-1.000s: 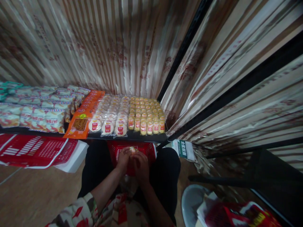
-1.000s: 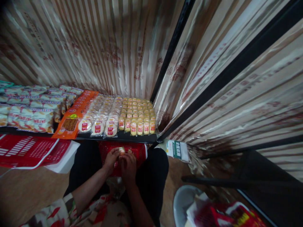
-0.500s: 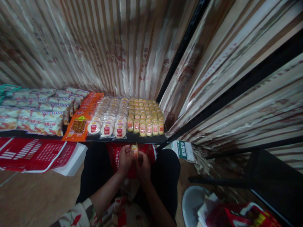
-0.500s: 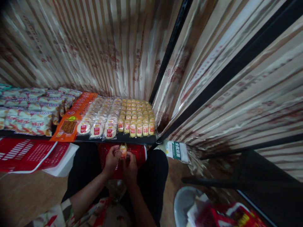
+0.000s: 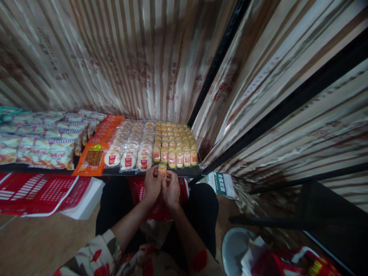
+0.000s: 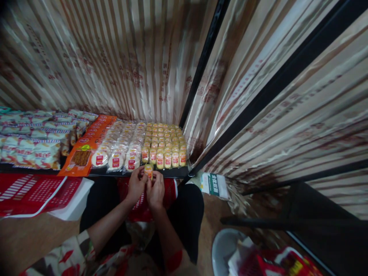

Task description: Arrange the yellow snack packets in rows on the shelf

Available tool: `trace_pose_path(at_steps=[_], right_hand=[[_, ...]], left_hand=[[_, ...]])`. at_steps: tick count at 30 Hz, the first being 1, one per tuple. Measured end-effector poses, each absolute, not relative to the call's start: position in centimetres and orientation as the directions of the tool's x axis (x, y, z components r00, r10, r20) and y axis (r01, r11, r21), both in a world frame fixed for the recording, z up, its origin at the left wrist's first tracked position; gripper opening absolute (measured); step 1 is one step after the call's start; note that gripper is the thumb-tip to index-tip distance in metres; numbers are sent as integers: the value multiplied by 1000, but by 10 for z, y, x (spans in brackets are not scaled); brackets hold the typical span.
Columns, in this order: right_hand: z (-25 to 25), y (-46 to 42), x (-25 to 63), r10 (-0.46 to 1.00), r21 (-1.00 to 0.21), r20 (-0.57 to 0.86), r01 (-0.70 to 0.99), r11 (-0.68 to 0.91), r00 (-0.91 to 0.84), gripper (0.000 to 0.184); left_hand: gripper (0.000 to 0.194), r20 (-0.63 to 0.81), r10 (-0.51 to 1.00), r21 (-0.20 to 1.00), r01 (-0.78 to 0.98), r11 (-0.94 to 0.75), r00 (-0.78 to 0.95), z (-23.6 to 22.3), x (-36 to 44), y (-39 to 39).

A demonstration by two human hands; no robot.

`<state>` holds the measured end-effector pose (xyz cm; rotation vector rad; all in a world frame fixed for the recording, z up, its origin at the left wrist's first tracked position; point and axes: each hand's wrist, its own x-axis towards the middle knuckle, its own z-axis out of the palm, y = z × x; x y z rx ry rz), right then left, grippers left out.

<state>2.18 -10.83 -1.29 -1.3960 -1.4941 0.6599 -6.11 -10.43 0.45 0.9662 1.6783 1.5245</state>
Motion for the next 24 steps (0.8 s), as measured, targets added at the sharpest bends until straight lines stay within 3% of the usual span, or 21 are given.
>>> trace_pose_path(at_steps=[6,11,16,24], right_hand=[[-13,-91,17,952,-831,300,507,227,65,29],[-21,-86,15,909,-750,417,574,328,26,37],[-26,-87,17,903,-674,429,664,325,-6,41],[-35,-85,15,910,-727,415,598,337,-8,50]], left_hand=[[30,77,863,976,213,36,-499,1,-64,-86],[29,90,854,969,244,44,-512,-1,-66,-75],[27,103,856,969,246,28,-507,-4,-67,-70],[27,101,860,965,261,38,-500,-1,-66,-63]])
